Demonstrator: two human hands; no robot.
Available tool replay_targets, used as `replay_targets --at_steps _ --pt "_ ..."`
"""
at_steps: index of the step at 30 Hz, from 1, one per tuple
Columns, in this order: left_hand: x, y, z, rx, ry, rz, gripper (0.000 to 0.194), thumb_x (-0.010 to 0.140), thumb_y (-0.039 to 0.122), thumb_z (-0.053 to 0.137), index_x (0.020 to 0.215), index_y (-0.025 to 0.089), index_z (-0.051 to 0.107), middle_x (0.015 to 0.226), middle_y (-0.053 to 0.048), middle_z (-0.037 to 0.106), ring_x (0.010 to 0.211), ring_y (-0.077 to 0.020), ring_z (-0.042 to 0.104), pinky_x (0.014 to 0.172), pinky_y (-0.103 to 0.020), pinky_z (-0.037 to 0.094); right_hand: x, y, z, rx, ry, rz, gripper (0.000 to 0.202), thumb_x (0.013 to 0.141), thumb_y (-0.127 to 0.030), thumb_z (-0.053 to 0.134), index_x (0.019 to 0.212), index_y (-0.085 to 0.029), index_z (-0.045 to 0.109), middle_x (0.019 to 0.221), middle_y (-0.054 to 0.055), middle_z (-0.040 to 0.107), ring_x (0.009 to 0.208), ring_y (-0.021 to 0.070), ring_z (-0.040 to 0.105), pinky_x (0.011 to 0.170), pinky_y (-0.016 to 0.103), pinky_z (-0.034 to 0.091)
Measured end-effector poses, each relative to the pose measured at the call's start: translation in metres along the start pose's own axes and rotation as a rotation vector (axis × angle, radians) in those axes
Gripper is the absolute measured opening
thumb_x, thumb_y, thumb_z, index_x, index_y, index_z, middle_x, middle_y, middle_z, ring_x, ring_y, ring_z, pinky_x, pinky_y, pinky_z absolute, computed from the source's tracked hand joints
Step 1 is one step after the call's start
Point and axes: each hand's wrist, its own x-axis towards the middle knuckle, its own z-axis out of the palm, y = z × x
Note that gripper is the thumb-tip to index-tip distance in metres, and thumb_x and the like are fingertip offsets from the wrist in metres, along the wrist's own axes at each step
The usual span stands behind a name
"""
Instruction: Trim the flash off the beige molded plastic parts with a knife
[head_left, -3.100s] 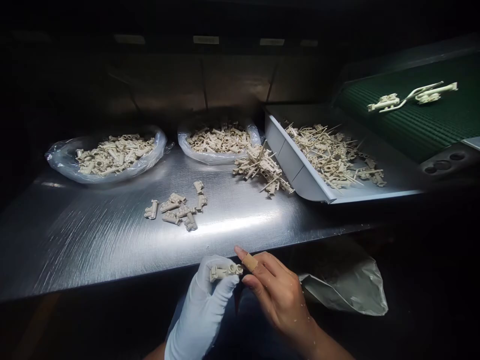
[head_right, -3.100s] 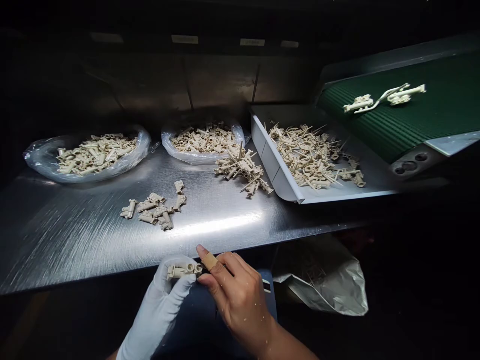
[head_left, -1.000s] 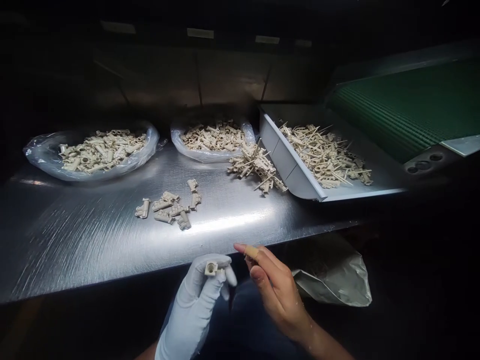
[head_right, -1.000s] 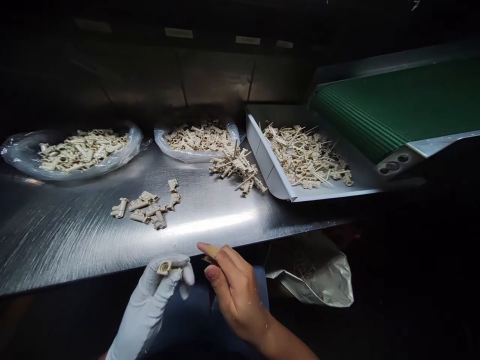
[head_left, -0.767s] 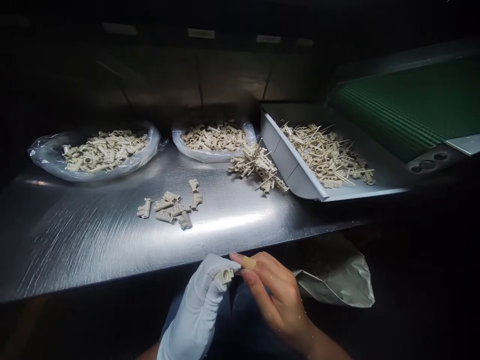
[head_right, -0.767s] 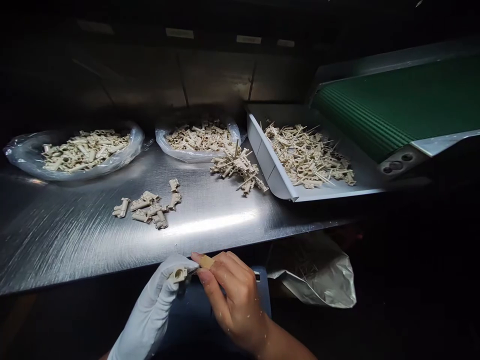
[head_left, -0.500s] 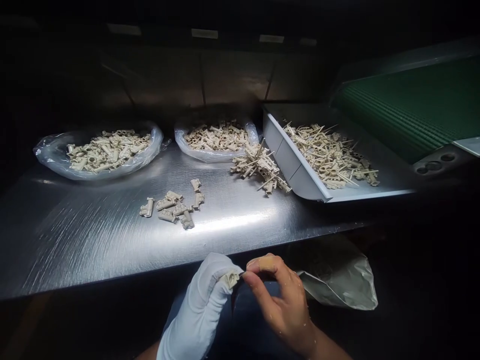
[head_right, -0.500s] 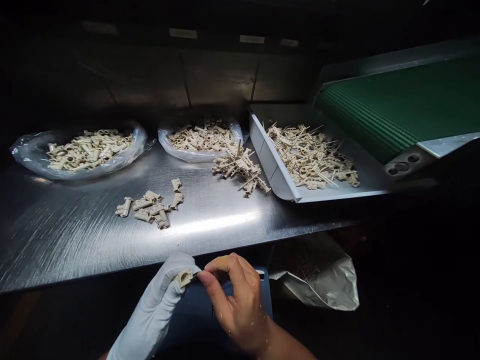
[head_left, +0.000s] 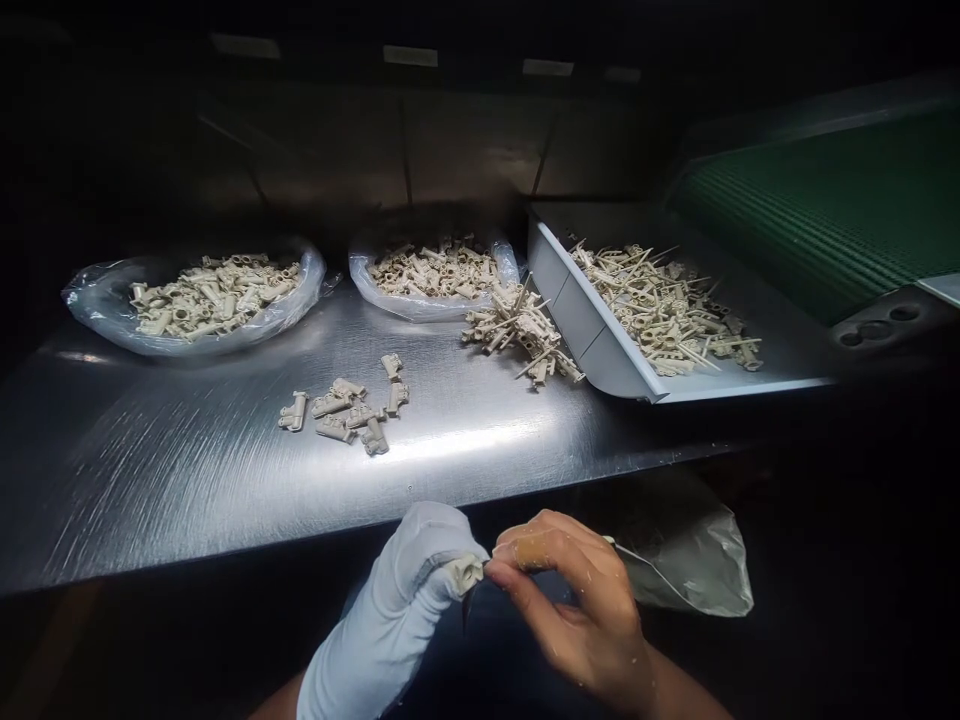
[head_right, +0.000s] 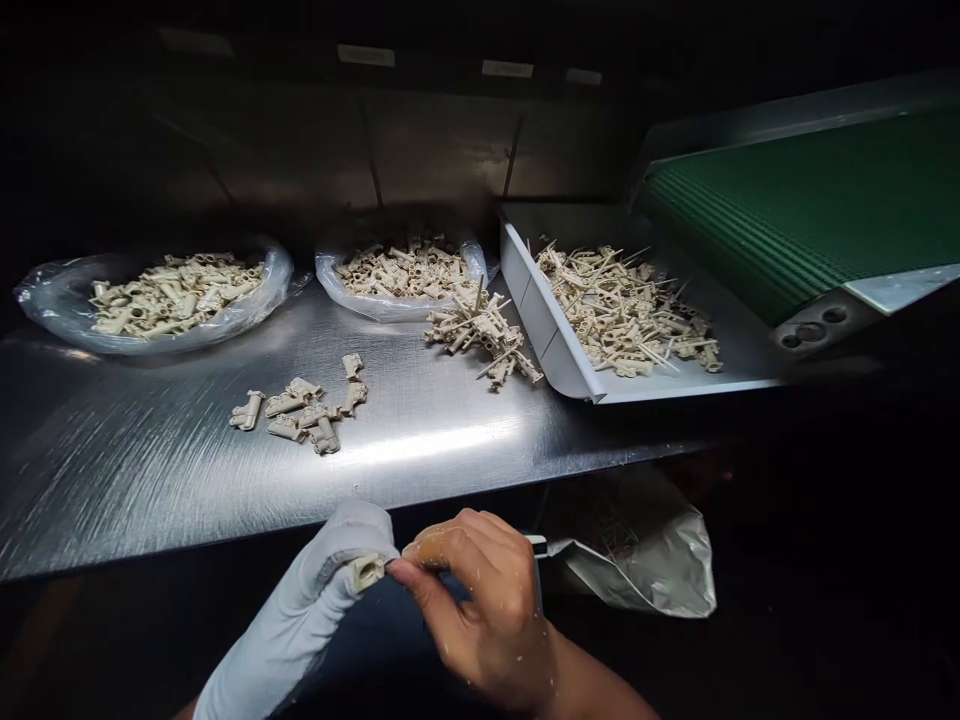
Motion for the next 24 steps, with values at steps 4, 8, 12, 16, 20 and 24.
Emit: replay_targets --at_steps 4,8,12,16,20,24 --pt "0.001 -0.001 0.000 -0.041 -0.040 -0.053 0.027 0.110 0.038 0.047 0.093 0.026 0.065 0.095 -0.001 0.053 0.091 -0.0189 0.053 0.090 -0.030 0.047 -0.001 0.003 -0.004 0.057 -0.062 0.050 0.012 0.096 -0.009 0.066 0.092 -0.021 0.066 0.074 0.002 0.073 0.064 0.0160 0.067 0.059 0.028 0.053" --pt "0.002 -0.001 0.000 -0.101 -0.050 -0.146 0.029 0.108 0.042 0.049 0.088 0.025 0.061 0.092 0.000 0.050 0.085 -0.0178 0.051 0.084 -0.029 0.049 -0.002 0.005 -0.006 0.196 -0.148 0.271 0.017 0.100 -0.025 0.065 0.084 -0.020 0.066 0.072 0.002 0.071 0.063 0.0145 0.067 0.057 0.025 0.052" --pt "0.005 0.001 0.002 -0.070 -0.037 -0.132 0.032 0.108 0.042 0.049 0.085 0.024 0.062 0.091 -0.001 0.052 0.085 -0.0187 0.052 0.084 -0.031 0.050 -0.003 0.011 -0.002 0.339 -0.201 0.459 0.033 0.102 -0.045 0.062 0.080 -0.020 0.062 0.068 0.000 0.067 0.059 0.0131 0.065 0.054 0.023 0.052" --pt "0.007 -0.001 0.008 -0.077 0.136 -0.097 0.015 0.105 0.036 0.057 0.100 0.026 0.068 0.103 -0.002 0.062 0.095 -0.0205 0.059 0.091 -0.032 0.050 -0.007 0.023 -0.002 0.035 -0.016 0.330 0.015 0.105 -0.032 0.057 0.099 -0.022 0.067 0.086 0.004 0.075 0.078 0.0179 0.073 0.070 0.028 0.059" --pt "0.006 -0.006 0.012 -0.178 0.232 -0.206 0.008 0.096 0.032 0.071 0.095 0.025 0.067 0.090 0.001 0.066 0.080 -0.0171 0.061 0.076 -0.028 0.052 -0.004 0.023 -0.011 -0.250 0.008 0.102 0.013 0.102 -0.015 0.061 0.111 -0.023 0.066 0.091 0.002 0.077 0.080 0.0174 0.074 0.074 0.030 0.055" --pt "0.006 -0.007 0.013 -0.265 0.236 -0.312 0.019 0.091 0.034 0.076 0.087 0.021 0.063 0.071 0.005 0.060 0.066 -0.0133 0.054 0.067 -0.026 0.048 0.006 0.005 -0.025 -0.532 -0.059 -0.131 0.024 0.104 -0.006 0.051 0.111 -0.022 0.068 0.098 0.001 0.082 0.083 0.0174 0.074 0.083 0.038 0.039"
